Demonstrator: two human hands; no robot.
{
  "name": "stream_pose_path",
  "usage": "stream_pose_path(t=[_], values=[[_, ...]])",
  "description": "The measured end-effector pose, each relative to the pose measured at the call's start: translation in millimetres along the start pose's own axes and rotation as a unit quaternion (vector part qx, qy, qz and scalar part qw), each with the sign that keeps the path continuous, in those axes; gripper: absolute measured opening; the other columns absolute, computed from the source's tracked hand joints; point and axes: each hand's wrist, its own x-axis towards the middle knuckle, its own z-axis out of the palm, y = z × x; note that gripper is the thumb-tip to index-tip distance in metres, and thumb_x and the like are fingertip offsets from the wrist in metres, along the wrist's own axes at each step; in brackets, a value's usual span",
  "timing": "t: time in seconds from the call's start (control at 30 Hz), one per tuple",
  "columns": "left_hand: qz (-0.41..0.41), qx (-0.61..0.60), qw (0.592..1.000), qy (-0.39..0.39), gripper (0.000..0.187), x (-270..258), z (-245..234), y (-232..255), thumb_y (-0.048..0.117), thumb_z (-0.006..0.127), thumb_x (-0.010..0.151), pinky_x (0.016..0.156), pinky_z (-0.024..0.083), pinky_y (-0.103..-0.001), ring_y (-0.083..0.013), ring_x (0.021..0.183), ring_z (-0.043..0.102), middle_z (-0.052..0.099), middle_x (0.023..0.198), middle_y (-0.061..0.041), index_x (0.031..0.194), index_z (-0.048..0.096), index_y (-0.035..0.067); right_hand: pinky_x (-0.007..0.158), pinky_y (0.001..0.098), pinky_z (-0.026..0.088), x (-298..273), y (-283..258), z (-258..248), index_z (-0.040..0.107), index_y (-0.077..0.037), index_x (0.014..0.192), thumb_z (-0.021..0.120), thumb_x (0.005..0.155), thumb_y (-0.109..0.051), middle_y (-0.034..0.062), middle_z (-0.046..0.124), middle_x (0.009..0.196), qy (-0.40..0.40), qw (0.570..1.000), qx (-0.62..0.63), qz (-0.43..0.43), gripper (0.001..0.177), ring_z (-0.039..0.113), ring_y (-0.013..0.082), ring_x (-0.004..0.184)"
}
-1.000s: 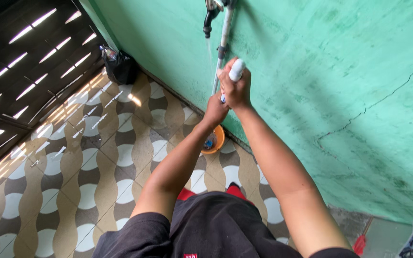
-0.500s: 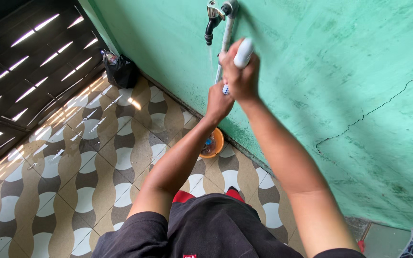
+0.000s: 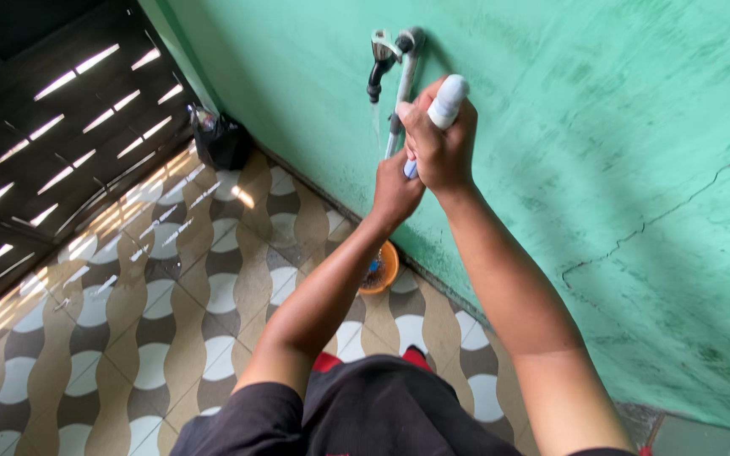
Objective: The person mops a tiled floor using a string mop and an orange bucket. They repeatedly dip the mop into the bucket, wring it out by hand, and scrub the floor in a tiled room. The person also refills the bucket with water from a wall-mounted tap.
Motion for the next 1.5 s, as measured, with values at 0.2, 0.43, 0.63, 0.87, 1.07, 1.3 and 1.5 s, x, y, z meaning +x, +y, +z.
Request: stream_pose_path(t=[0.2,0.43,0.63,0.87,1.07,1.3,1.5], values=[[0.017,-0.023,0.993,-0.113,0.04,-36,5,-107,0.03,0.06,0.095,0.087,0.053,-0.042,-0.0355,0.108,0.07,0.074,0.107,-0.022,0.126,0.066,0.004,0.058,0.0301,0.047,-60,97,-2,0.052,-0.008,0.089,0.068,0.097,-0.007,0.0002,0.057,0.074,0.058,0.98,-0.174,-0.077,0.018,0.055,0.012,0.062],[-0.117,-0.011,0.989,-0.09,0.04,-49,20,-104,0.033,0.066,0.089,0.084,0.057,-0.042,-0.033,0.099,0.077,0.076,0.098,-0.021,0.117,0.068,0.004,0.052,0.0292,0.042,-69,99,-9,0.051,-0.007,0.087,0.072,0.096,-0.009,0.0025,0.051,0.068,0.104,0.985,-0.134,0.04,0.023,0.049,0.0113,0.055],[-0.07,0.038,0.996,0.027,0.021,1,11,27,0.022,0.068,0.089,0.071,0.055,-0.045,-0.0413,0.083,0.073,0.071,0.08,-0.024,0.096,0.07,0.002,0.067,0.031,0.056,-9,-1,-2,0.05,-0.008,0.105,0.072,0.096,-0.008,0.0033,0.058,0.088,-0.011,1.0,-0.004,-0.017,0.024,0.061,0.0132,0.072],[0.075,-0.055,0.996,0.004,0.021,45,-6,129,0.013,0.067,0.086,0.07,0.056,-0.043,-0.042,0.081,0.072,0.069,0.082,-0.024,0.102,0.065,0.0,0.049,0.0244,0.042,42,-87,6,0.049,-0.009,0.107,0.068,0.106,-0.013,0.0003,0.049,0.076,0.016,0.994,0.021,-0.103,0.02,0.045,0.0066,0.051],[-0.067,0.005,0.997,-0.047,0.042,-10,1,0,0.018,0.071,0.083,0.081,0.055,-0.042,-0.0376,0.096,0.075,0.074,0.1,-0.023,0.122,0.064,0.005,0.059,0.0244,0.049,-30,49,-6,0.05,-0.01,0.102,0.067,0.101,-0.019,-0.0023,0.058,0.074,0.073,0.995,-0.04,-0.058,0.019,0.056,0.0073,0.06],[-0.068,0.015,0.994,-0.082,0.044,-35,9,-59,0.025,0.065,0.091,0.084,0.053,-0.046,-0.0413,0.104,0.07,0.072,0.104,-0.026,0.13,0.059,0.006,0.051,0.025,0.051,-56,97,-15,0.055,-0.011,0.089,0.064,0.101,-0.019,-0.0026,0.059,0.065,0.049,0.989,-0.099,0.099,0.017,0.06,0.0077,0.053],[0.06,-0.048,0.997,-0.012,0.034,33,5,77,0.013,0.063,0.082,0.072,0.057,-0.042,-0.035,0.078,0.076,0.069,0.082,-0.024,0.114,0.067,0.001,0.064,0.0306,0.052,27,-38,-12,0.057,-0.005,0.105,0.076,0.108,-0.024,0.0007,0.056,0.076,-0.007,0.995,0.063,-0.076,0.027,0.052,0.0111,0.061]])
